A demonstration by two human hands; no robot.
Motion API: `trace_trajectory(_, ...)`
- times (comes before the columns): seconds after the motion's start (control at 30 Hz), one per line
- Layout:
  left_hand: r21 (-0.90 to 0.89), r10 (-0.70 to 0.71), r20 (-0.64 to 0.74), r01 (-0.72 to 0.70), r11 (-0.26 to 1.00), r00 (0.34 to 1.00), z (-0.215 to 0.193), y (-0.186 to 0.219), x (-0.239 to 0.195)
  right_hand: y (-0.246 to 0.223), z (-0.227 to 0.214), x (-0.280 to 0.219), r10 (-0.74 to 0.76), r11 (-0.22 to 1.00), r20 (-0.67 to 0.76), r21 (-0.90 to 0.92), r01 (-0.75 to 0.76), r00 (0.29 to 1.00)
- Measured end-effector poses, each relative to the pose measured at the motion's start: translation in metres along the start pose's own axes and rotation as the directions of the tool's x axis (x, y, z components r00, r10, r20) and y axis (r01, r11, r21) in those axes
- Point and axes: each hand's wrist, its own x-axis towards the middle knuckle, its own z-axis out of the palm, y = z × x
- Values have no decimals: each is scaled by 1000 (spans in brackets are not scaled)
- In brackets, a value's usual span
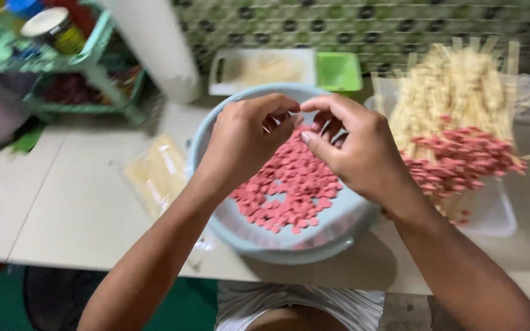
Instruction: The person sits on the floor and repeatedly picks up small pink heart-shaped candies from a bowl, then threads them onto wooden skewers. They place the completed skewers into a nearby container.
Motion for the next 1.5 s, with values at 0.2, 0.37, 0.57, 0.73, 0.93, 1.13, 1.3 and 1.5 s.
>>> trace_trajectory(0.2,-9,93,-227,-98,995,969,-38,-46,-80,-57,68,-25,-179,980,120,-63,187,977)
trace_trajectory(0.37,-33,26,-292,-37,999,956,-58,-61,-142,-65,124,-47,-321,942,154,-55,332,934)
trace_trajectory(0.57,-51,-59,-342,44,998,938,-63,-84,-191,-67,181,-69,-406,900,182,-91,427,895)
trace_trajectory(0.73,-54,-110,-364,97,994,925,-56,-113,-209,-47,218,-77,-401,898,196,-109,427,895)
trace_trajectory(0.93,15,-178,-409,201,979,895,-32,-151,-223,-20,254,-80,-387,873,204,-233,428,899)
trace_trajectory(1.13,15,-293,-538,357,934,790,-8,-186,-236,-10,276,-79,-304,841,336,-345,417,891)
trace_trajectory(1.3,-130,-419,-508,413,901,753,-2,-194,-234,22,297,-56,-274,905,381,-209,371,883)
trace_trajectory(1.5,-227,-463,-490,405,886,739,2,-204,-230,73,328,-44,-167,929,368,-253,271,915)
